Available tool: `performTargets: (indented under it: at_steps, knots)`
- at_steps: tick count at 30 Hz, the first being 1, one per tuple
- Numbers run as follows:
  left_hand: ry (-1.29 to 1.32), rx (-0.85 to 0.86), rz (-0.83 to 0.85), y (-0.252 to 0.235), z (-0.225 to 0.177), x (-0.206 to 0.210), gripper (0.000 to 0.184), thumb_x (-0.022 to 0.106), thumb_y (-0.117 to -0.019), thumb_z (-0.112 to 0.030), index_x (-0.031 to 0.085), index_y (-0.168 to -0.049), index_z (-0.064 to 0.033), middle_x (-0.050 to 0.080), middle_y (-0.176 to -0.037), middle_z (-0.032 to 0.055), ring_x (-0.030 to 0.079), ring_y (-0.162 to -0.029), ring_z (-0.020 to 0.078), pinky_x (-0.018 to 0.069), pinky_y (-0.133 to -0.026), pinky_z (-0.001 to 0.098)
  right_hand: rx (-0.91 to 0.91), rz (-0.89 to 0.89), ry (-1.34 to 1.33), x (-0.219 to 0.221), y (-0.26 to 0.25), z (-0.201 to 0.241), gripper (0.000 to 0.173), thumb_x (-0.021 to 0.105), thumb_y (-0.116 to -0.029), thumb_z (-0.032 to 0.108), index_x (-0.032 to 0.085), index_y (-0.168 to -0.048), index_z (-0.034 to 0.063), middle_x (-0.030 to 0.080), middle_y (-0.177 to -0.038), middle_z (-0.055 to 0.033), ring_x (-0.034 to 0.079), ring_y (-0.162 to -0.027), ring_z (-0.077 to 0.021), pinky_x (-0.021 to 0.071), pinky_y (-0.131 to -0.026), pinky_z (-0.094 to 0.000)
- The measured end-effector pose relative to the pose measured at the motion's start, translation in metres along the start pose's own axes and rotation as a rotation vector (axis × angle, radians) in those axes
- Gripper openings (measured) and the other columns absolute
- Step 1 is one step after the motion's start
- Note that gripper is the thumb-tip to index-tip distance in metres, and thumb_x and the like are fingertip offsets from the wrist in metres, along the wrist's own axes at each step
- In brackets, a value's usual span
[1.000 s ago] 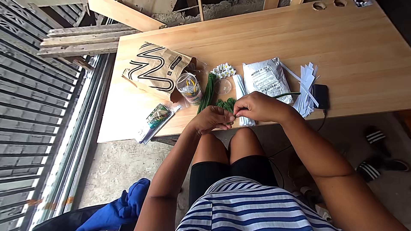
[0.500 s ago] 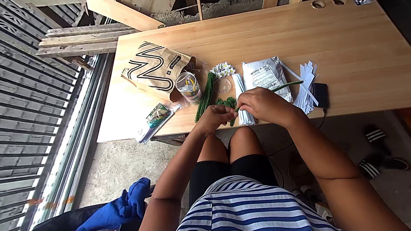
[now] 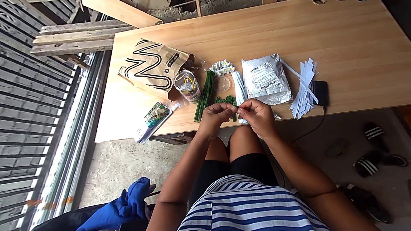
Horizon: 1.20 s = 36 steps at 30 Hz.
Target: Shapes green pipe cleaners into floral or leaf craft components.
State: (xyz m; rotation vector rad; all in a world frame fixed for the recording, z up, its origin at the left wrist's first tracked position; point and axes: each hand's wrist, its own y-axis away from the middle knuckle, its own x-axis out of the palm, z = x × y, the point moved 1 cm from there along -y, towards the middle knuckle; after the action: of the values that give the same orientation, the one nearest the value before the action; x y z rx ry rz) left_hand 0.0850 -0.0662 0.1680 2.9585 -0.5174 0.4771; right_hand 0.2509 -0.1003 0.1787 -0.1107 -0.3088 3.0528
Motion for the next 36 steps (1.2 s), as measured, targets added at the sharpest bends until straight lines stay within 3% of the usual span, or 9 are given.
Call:
performTargets:
  at_steps: [6, 10, 14, 19, 23, 27, 31, 36]
  knots:
    - [0.111, 0.021, -0.068, -0.002, 0.001, 0.007, 0.013, 0.066, -0.0944, 0.001, 0.074, -0.089, -0.0068, 0.071, -0.079, -0.0005, 0.064, -0.068, 0.0040, 0.0546, -0.065, 0.0193, 0.265, -0.106, -0.351, 0.014, 0.002, 0.002, 0.010, 0.066, -0.0926, -0.005, 0.069, -0.091, 0.0042, 0.067, -0.078, 0.0006, 0.061, -0.065, -0.0036, 0.0543, -0.062, -0.0194]
    - [0.146, 0.008, -0.123, -0.001, 0.003, 0.015, 0.013, 0.065, -0.0945, 0.002, 0.073, -0.088, -0.0065, 0.069, -0.079, 0.0002, 0.063, -0.069, 0.0045, 0.0547, -0.067, 0.0201, 0.343, -0.151, -0.450, 0.017, 0.004, 0.002, 0.012, 0.063, -0.0948, -0.005, 0.070, -0.089, 0.0038, 0.069, -0.079, -0.0007, 0.062, -0.065, -0.0045, 0.0547, -0.061, -0.0201]
    - [0.172, 0.028, -0.136, -0.003, 0.007, 0.019, 0.014, 0.065, -0.0953, 0.002, 0.072, -0.087, -0.0069, 0.070, -0.082, 0.0002, 0.064, -0.073, 0.0047, 0.0541, -0.069, 0.0200, 0.295, -0.140, -0.378, 0.015, 0.004, -0.001, 0.011, 0.065, -0.0943, -0.005, 0.068, -0.091, 0.0046, 0.068, -0.081, 0.0001, 0.065, -0.072, -0.0049, 0.0575, -0.071, -0.0224]
    - [0.005, -0.020, -0.044, -0.006, -0.003, 0.009, 0.008, 0.065, -0.0958, 0.002, 0.068, -0.094, -0.0046, 0.071, -0.082, 0.0006, 0.068, -0.074, 0.0071, 0.0594, -0.074, 0.0243, 0.126, -0.074, -0.095, 0.008, 0.002, -0.004, 0.005, 0.066, -0.0928, -0.001, 0.065, -0.095, 0.0030, 0.064, -0.079, -0.0001, 0.060, -0.065, -0.0029, 0.0523, -0.062, -0.0181]
    - [-0.099, -0.065, 0.014, -0.007, -0.018, 0.002, 0.005, 0.066, -0.0966, 0.000, 0.068, -0.093, -0.0025, 0.072, -0.082, 0.0028, 0.071, -0.075, 0.0097, 0.0620, -0.075, 0.0271, 0.070, -0.008, -0.010, 0.004, 0.000, 0.001, 0.005, 0.065, -0.0932, -0.001, 0.065, -0.096, 0.0019, 0.064, -0.081, -0.0010, 0.059, -0.065, -0.0021, 0.0507, -0.060, -0.0165]
    - [-0.087, -0.071, 0.000, -0.008, -0.022, 0.002, 0.009, 0.065, -0.0965, 0.002, 0.068, -0.090, -0.0034, 0.073, -0.080, 0.0015, 0.071, -0.071, 0.0085, 0.0619, -0.072, 0.0261, 0.105, 0.036, -0.067, -0.003, -0.009, 0.003, 0.003, 0.066, -0.0933, 0.000, 0.067, -0.095, 0.0017, 0.065, -0.080, 0.0015, 0.061, -0.068, -0.0018, 0.0539, -0.066, -0.0185]
    - [-0.016, -0.080, -0.054, -0.007, -0.022, 0.008, 0.011, 0.065, -0.0955, 0.005, 0.069, -0.090, -0.0036, 0.073, -0.079, 0.0018, 0.071, -0.071, 0.0086, 0.0622, -0.072, 0.0257, 0.180, -0.014, -0.081, 0.001, -0.005, 0.009, 0.004, 0.065, -0.0945, -0.002, 0.065, -0.093, 0.0022, 0.062, -0.077, 0.0007, 0.056, -0.064, -0.0022, 0.0490, -0.061, -0.0168]
    - [-0.099, 0.089, -0.105, -0.010, -0.007, 0.010, 0.007, 0.068, -0.0934, 0.002, 0.071, -0.090, -0.0036, 0.070, -0.079, -0.0005, 0.065, -0.069, 0.0054, 0.0570, -0.069, 0.0226, 0.257, -0.015, -0.097, 0.008, -0.001, 0.002, 0.004, 0.066, -0.0952, 0.000, 0.064, -0.092, 0.0026, 0.062, -0.078, -0.0013, 0.059, -0.066, -0.0045, 0.0523, -0.063, -0.0203]
